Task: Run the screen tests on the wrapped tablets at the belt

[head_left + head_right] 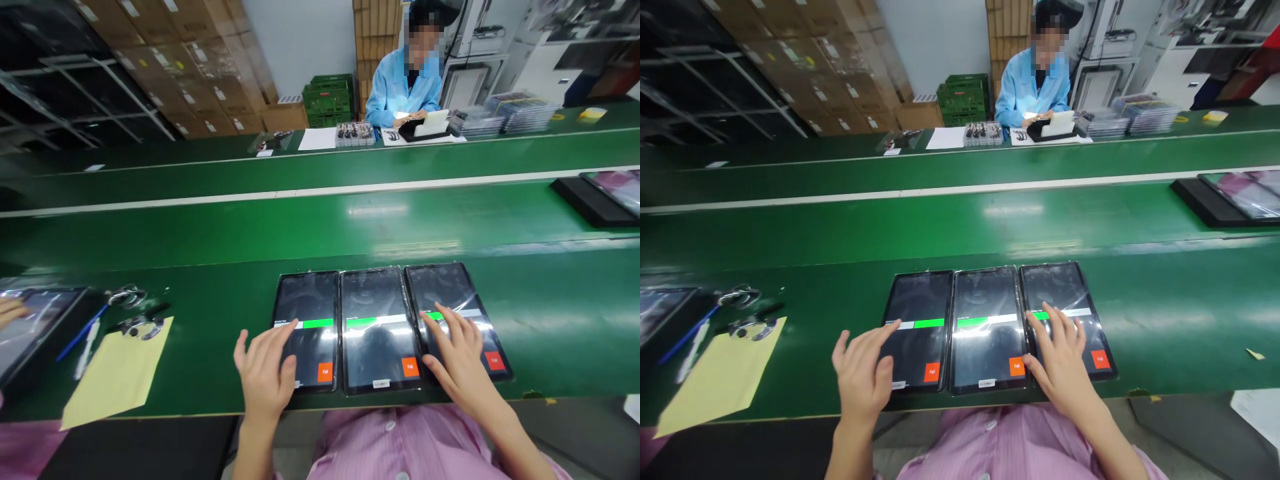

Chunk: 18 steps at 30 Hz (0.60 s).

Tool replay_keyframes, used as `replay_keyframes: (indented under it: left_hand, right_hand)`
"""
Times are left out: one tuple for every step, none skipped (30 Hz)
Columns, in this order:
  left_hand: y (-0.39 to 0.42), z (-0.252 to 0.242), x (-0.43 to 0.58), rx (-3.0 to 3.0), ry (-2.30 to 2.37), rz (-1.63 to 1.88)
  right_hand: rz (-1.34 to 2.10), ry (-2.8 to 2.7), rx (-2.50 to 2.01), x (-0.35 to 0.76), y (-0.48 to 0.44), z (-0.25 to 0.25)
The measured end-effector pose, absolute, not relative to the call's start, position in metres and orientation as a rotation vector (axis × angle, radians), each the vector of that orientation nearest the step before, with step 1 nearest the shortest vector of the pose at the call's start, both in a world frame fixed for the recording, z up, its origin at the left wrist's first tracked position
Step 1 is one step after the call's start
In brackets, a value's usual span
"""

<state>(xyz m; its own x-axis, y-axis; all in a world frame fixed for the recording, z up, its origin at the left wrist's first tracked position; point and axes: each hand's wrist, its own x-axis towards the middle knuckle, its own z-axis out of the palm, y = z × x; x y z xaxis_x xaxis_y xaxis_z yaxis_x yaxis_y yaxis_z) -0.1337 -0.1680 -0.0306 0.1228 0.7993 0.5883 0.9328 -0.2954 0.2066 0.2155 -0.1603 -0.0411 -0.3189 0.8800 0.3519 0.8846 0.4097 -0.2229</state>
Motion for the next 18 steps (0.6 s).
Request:
replay_keyframes:
  left_hand:
    - [-0.169,-0.031,-0.137,-2.148,-1.734,-0.936]
    - [-0.171,-0.033,-0.139,-2.122,-1.754,-0.922]
    - [-0.172,-0.035,-0.140,-2.104,-1.773,-0.891]
    - [-0.173,-0.038,-0.140,-2.099,-1.784,-0.856]
    - [-0.174,-0.042,-0.140,-2.103,-1.788,-0.827]
    - [-0.175,-0.044,-0.139,-2.114,-1.787,-0.810]
    - [-0.177,-0.047,-0.138,-2.130,-1.783,-0.800]
    - [-0.179,-0.049,-0.137,-2.149,-1.779,-0.791]
    - [-0.181,-0.050,-0.135,-2.164,-1.774,-0.781]
    - [-0.183,-0.050,-0.135,-2.171,-1.767,-0.770]
    - [-0.184,-0.050,-0.134,-2.170,-1.759,-0.759]
    - [-0.185,-0.050,-0.135,-2.165,-1.750,-0.750]
    - [-0.186,-0.050,-0.135,-2.160,-1.744,-0.743]
    - [-0.185,-0.050,-0.136,-2.155,-1.740,-0.739]
    - [-0.184,-0.049,-0.137,-2.153,-1.736,-0.735]
    - [-0.182,-0.049,-0.138,-2.154,-1.730,-0.731]
    - [-0.179,-0.048,-0.138,-2.162,-1.716,-0.729]
    - [-0.176,-0.047,-0.137,-2.175,-1.696,-0.729]
  right_hand:
    - [-0.031,-2.277,-1.504,0.210,-0.159,-0.042]
    - [-0.054,-2.296,-1.512,0.204,-0.158,-0.044]
    - [-0.075,-2.310,-1.530,0.198,-0.156,-0.046]
    - [-0.093,-2.321,-1.556,0.193,-0.155,-0.048]
    - [-0.107,-2.328,-1.580,0.188,-0.153,-0.049]
    - [-0.115,-2.335,-1.595,0.184,-0.151,-0.049]
    - [-0.119,-2.342,-1.598,0.183,-0.150,-0.049]
    - [-0.125,-2.341,-1.600,0.183,-0.149,-0.049]
    - [-0.137,-2.327,-1.608,0.186,-0.148,-0.048]
    - [-0.152,-2.299,-1.630,0.192,-0.147,-0.047]
    - [-0.167,-2.259,-1.669,0.199,-0.146,-0.046]
    - [-0.179,-2.213,-1.723,0.209,-0.146,-0.046]
    - [-0.189,-2.167,-1.781,0.220,-0.146,-0.047]
    - [-0.193,-2.129,-1.834,0.232,-0.146,-0.049]
    - [-0.190,-2.103,-1.877,0.244,-0.147,-0.051]
    - [-0.181,-2.084,-1.912,0.255,-0.148,-0.054]
    - [-0.171,-2.066,-1.941,0.265,-0.149,-0.056]
    - [-0.163,-2.050,-1.967,0.273,-0.151,-0.059]
